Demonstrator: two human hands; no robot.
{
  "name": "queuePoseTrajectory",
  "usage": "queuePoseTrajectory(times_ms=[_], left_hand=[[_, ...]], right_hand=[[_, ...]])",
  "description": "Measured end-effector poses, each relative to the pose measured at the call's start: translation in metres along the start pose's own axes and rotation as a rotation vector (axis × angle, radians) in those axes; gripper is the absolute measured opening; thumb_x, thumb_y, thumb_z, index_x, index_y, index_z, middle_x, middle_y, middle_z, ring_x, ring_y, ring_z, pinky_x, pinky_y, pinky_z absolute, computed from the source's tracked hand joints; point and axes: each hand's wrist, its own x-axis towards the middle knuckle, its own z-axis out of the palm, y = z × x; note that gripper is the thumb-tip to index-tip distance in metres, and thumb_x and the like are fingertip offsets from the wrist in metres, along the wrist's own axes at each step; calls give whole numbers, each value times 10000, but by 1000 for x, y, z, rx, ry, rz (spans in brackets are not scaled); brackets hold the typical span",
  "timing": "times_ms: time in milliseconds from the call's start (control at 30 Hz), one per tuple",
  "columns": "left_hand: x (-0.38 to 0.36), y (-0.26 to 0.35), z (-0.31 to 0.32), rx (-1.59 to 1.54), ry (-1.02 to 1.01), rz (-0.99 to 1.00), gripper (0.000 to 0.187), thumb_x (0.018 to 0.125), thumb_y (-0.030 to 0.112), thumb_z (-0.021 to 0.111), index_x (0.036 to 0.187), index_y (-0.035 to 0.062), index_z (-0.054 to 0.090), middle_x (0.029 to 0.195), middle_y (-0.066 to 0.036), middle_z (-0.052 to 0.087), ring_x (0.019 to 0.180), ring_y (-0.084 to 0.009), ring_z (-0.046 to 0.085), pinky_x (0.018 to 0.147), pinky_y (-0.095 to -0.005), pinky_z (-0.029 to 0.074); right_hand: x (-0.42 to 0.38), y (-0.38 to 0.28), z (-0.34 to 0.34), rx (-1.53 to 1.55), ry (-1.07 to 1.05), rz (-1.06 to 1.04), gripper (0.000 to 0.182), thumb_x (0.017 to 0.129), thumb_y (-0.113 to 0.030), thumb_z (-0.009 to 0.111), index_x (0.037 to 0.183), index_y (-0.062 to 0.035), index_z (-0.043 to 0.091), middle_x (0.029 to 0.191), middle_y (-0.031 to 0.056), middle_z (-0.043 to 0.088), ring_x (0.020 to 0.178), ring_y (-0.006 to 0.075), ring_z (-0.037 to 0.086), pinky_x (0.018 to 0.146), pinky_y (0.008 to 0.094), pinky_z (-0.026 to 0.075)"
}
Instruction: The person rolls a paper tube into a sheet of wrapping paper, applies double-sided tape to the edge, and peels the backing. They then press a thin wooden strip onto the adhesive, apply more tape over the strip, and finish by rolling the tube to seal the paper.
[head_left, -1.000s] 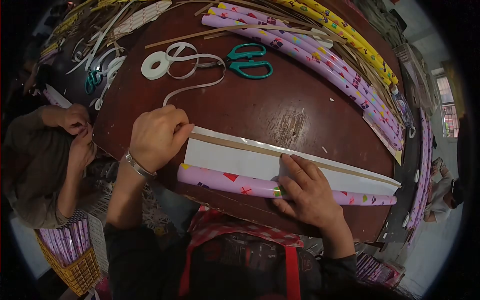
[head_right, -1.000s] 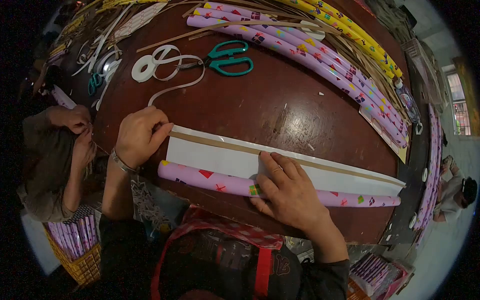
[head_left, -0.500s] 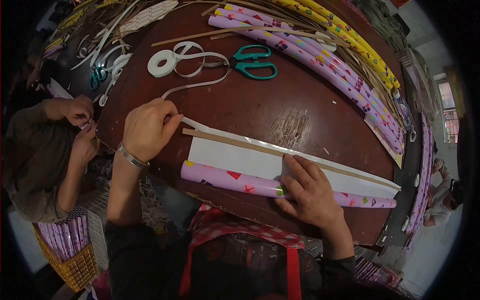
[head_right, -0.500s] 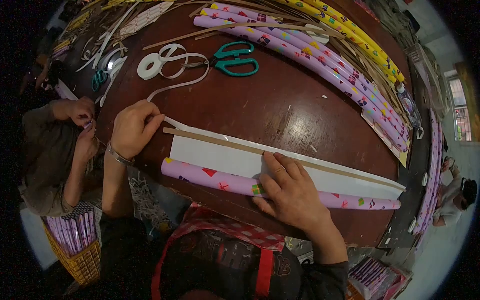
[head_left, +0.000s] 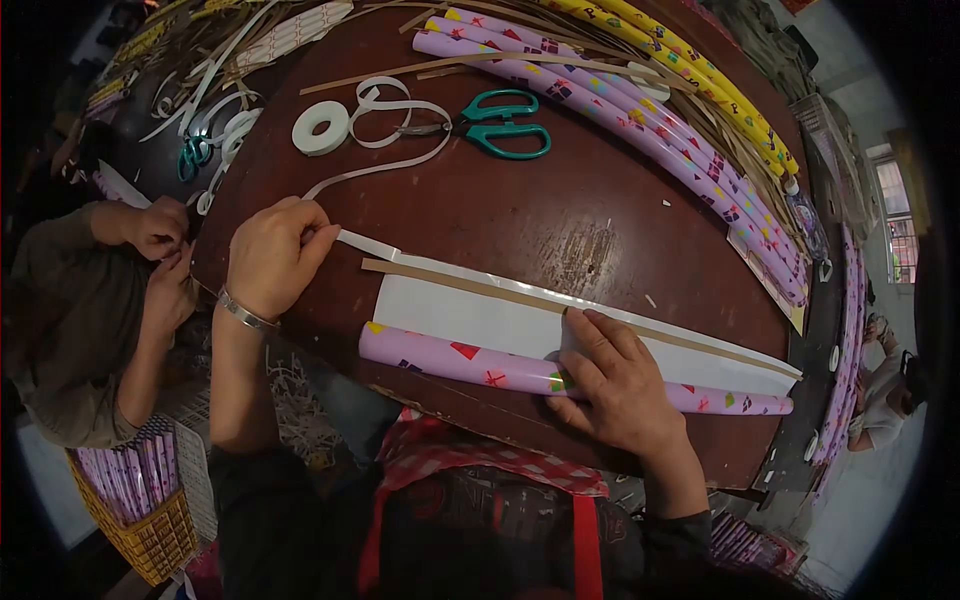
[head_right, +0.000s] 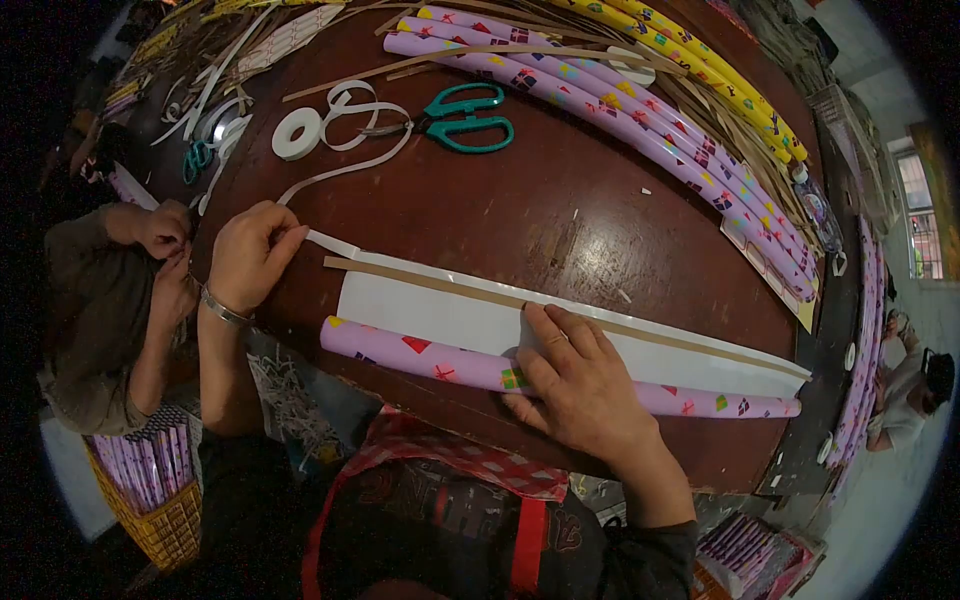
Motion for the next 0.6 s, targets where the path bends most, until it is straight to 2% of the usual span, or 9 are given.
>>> queuePoseTrajectory(times_ms=[67, 133, 267, 333, 367, 433, 467, 600], left_hand=[[-1, 0, 1, 13, -3, -7, 147, 851, 192, 691, 825, 52, 653, 748, -105, 607, 683, -313, 618, 609, -410, 473], [-2, 3, 3, -83, -3, 2, 137, 844, 174, 697, 881, 48, 659, 766, -108, 612, 692, -306, 623, 613, -399, 479], [-1, 14, 4, -118, 59, 108, 146, 825, 127, 708, 919, 31, 654, 795, -112, 618, 705, -303, 626, 618, -397, 484], [0, 33, 1, -241, 284, 176, 162, 790, 86, 733, 918, 23, 656, 809, -110, 618, 708, -306, 624, 623, -401, 487], [-2, 36, -2, -243, 282, 177, 162, 790, 86, 733, 918, 23, 656, 809, -110, 618, 708, -306, 624, 623, -401, 487], [-6, 41, -8, -216, 191, 329, 196, 754, 85, 764, 912, 30, 660, 822, -104, 616, 717, -308, 619, 628, -401, 488], [-8, 42, -13, -132, 108, 308, 238, 728, 117, 792, 908, 34, 660, 828, -105, 612, 740, -309, 616, 645, -402, 488], [-9, 37, -6, -107, 44, 289, 263, 711, 147, 808, 889, 33, 651, 824, -104, 609, 761, -314, 611, 662, -405, 487]], right_hand=[[0, 0, 1, 1, 3, 1, 396, 816, -367, 747, 1027, -41, 669, 1405, 215, 501, 1252, 380, 506, 1047, 475, 434], [-1, 0, 2, 4, 6, 7, 423, 758, -345, 780, 1036, -45, 673, 1420, 202, 505, 1268, 393, 497, 1035, 488, 448], [0, -1, -1, 8, -2, 10, 391, 811, -364, 751, 1018, -41, 674, 1400, 216, 507, 1250, 378, 508, 1045, 475, 437], [1, -2, -2, 3, -3, 9, 389, 806, -359, 755, 1019, -43, 676, 1398, 215, 509, 1248, 376, 509, 1042, 475, 441], [1, -2, -2, 3, -4, 12, 389, 806, -359, 755, 1019, -43, 676, 1398, 215, 509, 1248, 376, 509, 1042, 475, 441], [1, -1, -1, 9, 4, 9, 384, 801, -353, 758, 1013, -44, 675, 1396, 215, 510, 1247, 376, 510, 1037, 474, 445], [1, -1, -1, 11, 5, 7, 384, 801, -353, 758, 1013, -44, 675, 1396, 215, 510, 1247, 376, 510, 1037, 474, 445], [1, -1, 0, 13, 19, 2, 372, 798, -345, 761, 1000, -45, 672, 1392, 215, 514, 1241, 377, 514, 1030, 469, 450]])
